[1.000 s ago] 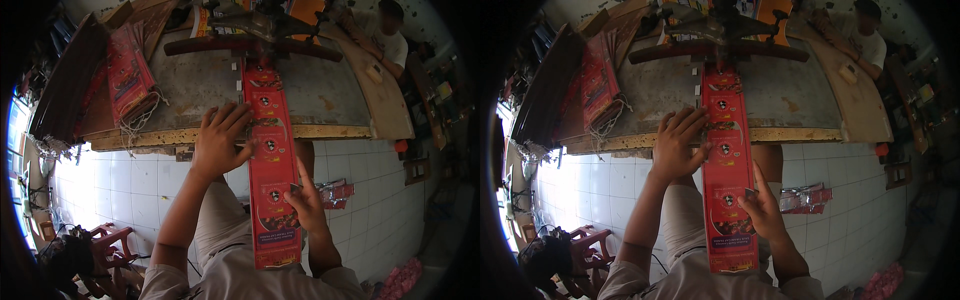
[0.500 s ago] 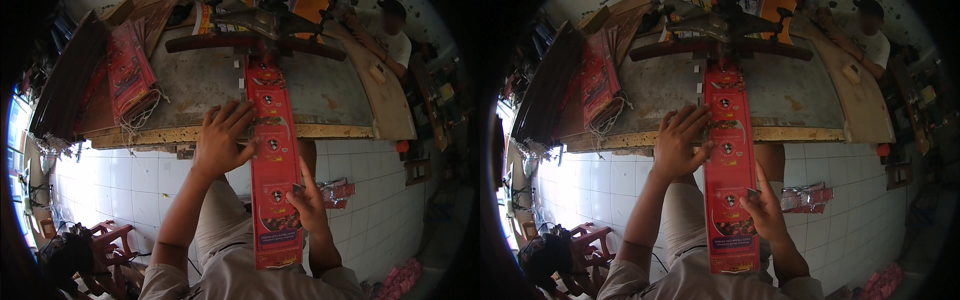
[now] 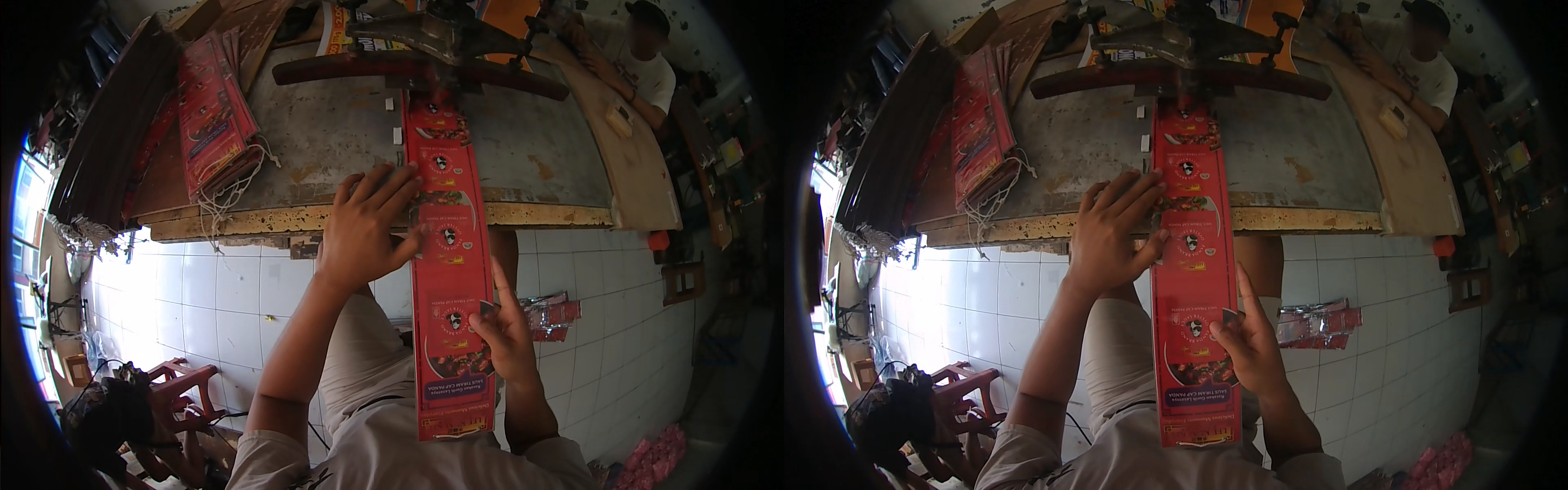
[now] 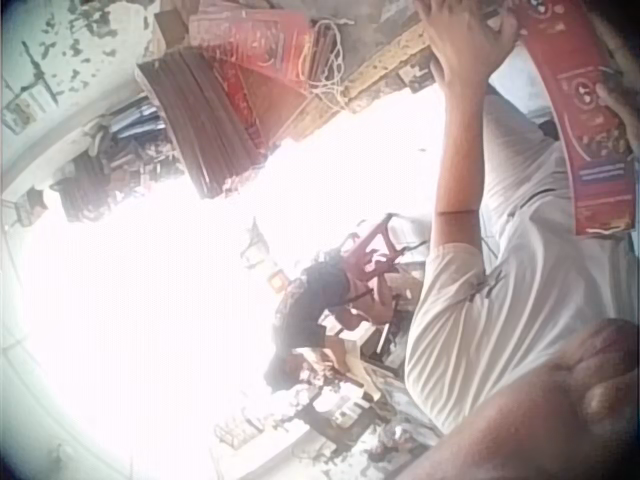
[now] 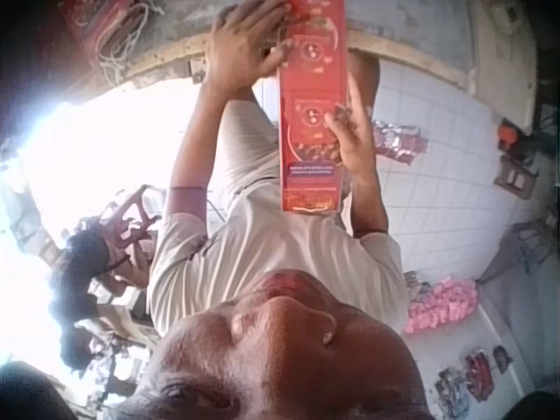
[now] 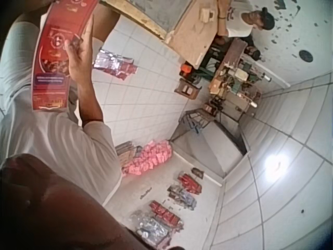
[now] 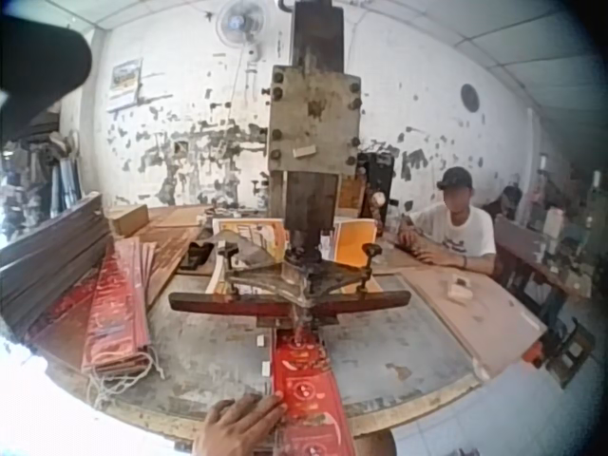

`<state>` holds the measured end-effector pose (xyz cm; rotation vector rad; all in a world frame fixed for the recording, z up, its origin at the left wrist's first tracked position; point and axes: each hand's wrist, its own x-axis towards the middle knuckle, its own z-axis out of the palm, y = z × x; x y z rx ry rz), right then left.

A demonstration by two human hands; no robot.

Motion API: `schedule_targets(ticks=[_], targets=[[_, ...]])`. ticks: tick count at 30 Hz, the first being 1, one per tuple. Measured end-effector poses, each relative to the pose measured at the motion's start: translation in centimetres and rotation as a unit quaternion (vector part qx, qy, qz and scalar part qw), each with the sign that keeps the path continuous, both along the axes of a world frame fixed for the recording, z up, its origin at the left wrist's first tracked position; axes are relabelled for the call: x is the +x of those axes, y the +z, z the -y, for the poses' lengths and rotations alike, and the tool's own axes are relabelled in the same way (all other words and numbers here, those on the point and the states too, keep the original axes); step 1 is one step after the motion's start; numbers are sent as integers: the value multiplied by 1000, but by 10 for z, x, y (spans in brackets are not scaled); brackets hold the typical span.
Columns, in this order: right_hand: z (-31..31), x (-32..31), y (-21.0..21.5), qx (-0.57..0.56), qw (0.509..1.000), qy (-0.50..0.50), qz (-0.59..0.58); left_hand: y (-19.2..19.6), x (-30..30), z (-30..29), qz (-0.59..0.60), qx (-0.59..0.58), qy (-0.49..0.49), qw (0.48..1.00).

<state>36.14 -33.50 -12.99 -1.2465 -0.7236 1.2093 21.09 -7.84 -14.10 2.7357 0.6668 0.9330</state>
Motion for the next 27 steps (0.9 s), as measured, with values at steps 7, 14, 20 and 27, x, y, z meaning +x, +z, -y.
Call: schedule_targets(ticks=[7, 14, 20, 27], targets=[[0, -1, -1, 8, 1000, -2, -5, 1, 0, 0, -6, -3, -2, 1000], [1, 8, -1, -6, 999, 19, 34, 2, 0, 1, -6, -5, 0, 1000], [-36, 169, 16, -45, 916, -164, 364, 6, -3, 1, -20, -23, 3, 1000], [-118, 447, 8, 0, 527, -271, 805, 9, 2, 4, -29, -18, 10, 999]])
